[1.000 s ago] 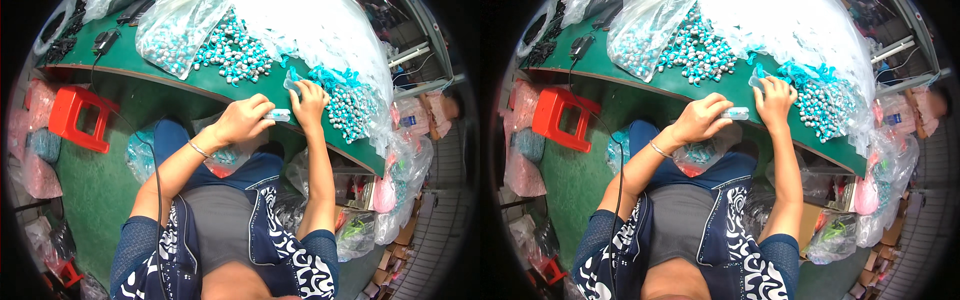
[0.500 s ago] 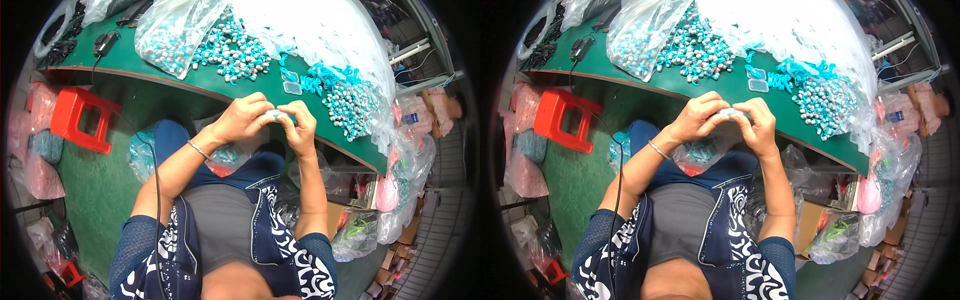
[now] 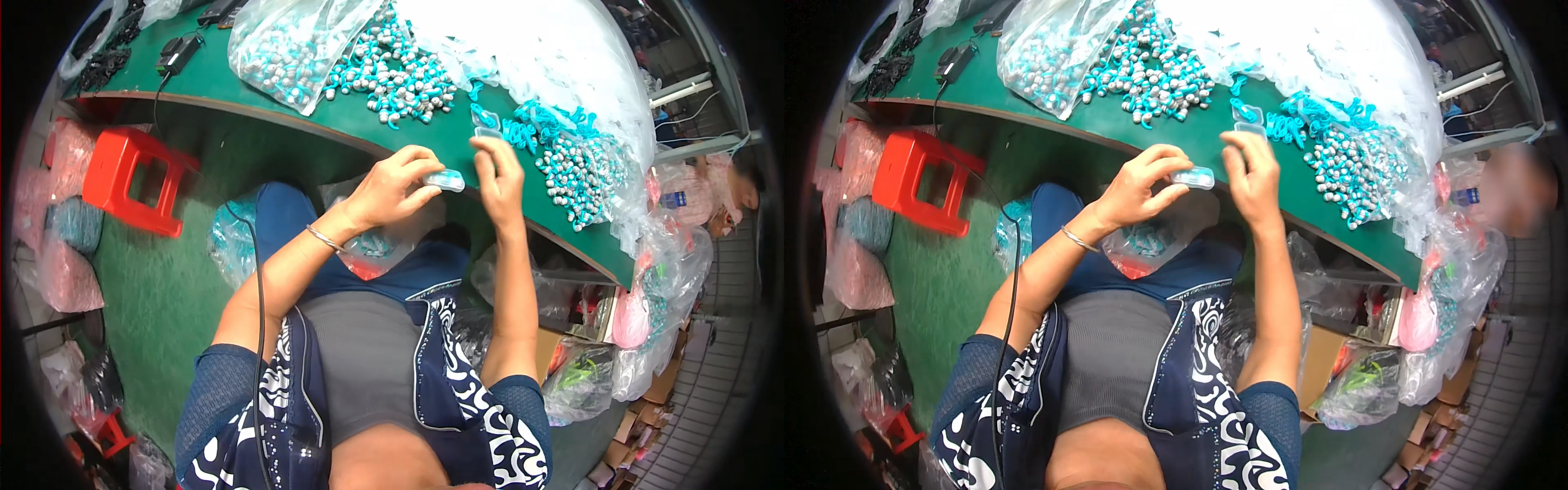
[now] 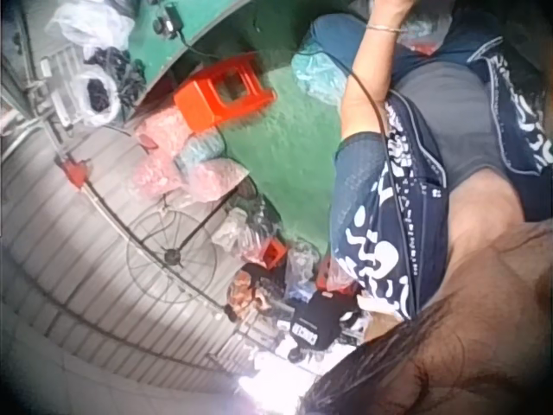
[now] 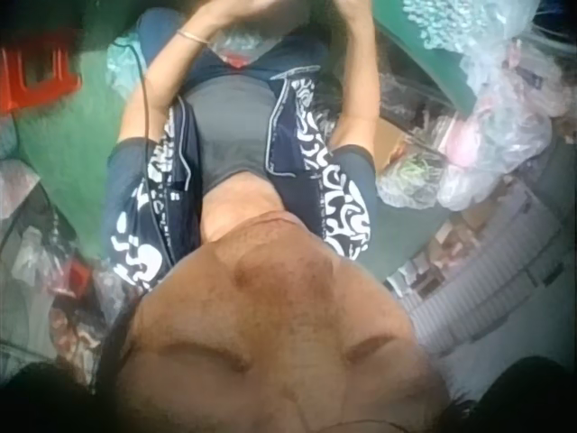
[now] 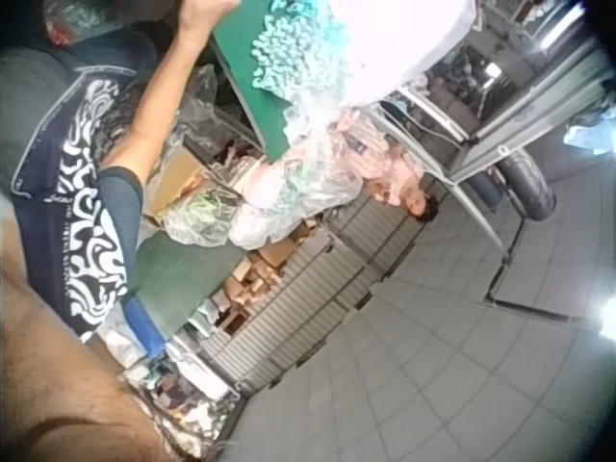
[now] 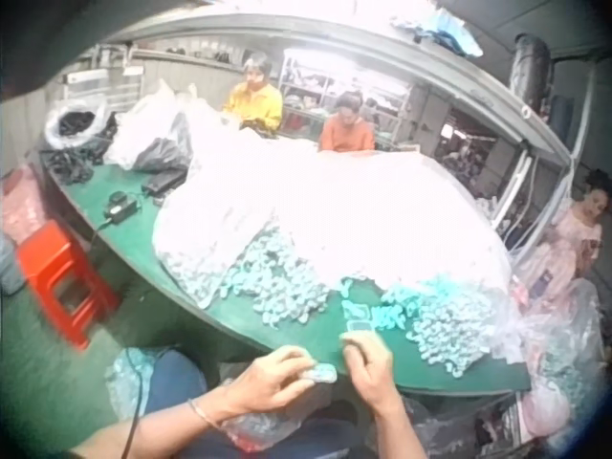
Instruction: Assemble small plastic components into cases.
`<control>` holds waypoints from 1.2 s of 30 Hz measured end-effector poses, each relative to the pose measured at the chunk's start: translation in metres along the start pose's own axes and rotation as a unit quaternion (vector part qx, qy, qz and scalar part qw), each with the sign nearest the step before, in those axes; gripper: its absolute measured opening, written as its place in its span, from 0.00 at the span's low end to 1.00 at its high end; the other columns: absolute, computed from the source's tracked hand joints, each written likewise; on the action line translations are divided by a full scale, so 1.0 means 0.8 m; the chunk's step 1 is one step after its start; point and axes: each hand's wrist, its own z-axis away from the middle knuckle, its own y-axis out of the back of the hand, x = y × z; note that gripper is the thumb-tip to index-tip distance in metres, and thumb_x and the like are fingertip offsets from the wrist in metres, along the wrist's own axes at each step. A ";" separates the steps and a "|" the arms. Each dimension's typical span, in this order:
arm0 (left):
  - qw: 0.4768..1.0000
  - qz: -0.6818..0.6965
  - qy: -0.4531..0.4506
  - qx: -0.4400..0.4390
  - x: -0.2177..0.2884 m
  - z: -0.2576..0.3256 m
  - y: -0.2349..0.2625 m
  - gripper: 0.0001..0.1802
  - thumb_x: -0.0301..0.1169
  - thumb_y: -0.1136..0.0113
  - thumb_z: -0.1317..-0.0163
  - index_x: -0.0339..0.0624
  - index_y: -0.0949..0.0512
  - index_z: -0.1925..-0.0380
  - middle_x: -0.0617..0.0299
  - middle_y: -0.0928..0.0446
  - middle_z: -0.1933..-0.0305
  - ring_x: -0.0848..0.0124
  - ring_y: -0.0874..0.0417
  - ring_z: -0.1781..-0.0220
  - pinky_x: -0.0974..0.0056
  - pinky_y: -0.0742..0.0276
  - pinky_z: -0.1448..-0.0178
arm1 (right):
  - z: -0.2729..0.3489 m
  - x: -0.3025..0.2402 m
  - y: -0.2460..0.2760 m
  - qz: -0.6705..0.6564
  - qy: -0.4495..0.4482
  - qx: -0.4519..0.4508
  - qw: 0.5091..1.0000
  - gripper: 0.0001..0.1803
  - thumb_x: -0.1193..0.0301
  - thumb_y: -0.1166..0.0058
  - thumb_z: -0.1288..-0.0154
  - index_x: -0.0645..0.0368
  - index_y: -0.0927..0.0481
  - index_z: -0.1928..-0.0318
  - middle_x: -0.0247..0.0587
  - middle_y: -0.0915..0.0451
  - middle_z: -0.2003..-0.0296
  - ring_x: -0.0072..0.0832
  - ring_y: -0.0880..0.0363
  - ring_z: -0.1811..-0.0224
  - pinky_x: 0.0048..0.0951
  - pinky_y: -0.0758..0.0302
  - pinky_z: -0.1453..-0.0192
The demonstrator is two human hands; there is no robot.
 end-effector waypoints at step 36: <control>0.808 0.146 0.403 -0.403 -0.190 0.167 -0.053 0.17 0.32 0.38 0.36 0.36 0.21 0.49 0.60 0.18 0.59 0.71 0.19 0.56 0.65 0.23 0.47 | -0.022 0.082 -0.011 -0.014 -0.116 0.183 0.976 0.13 0.77 0.46 0.36 0.57 0.18 0.51 0.31 0.18 0.70 0.14 0.24 0.73 0.19 0.26 0.68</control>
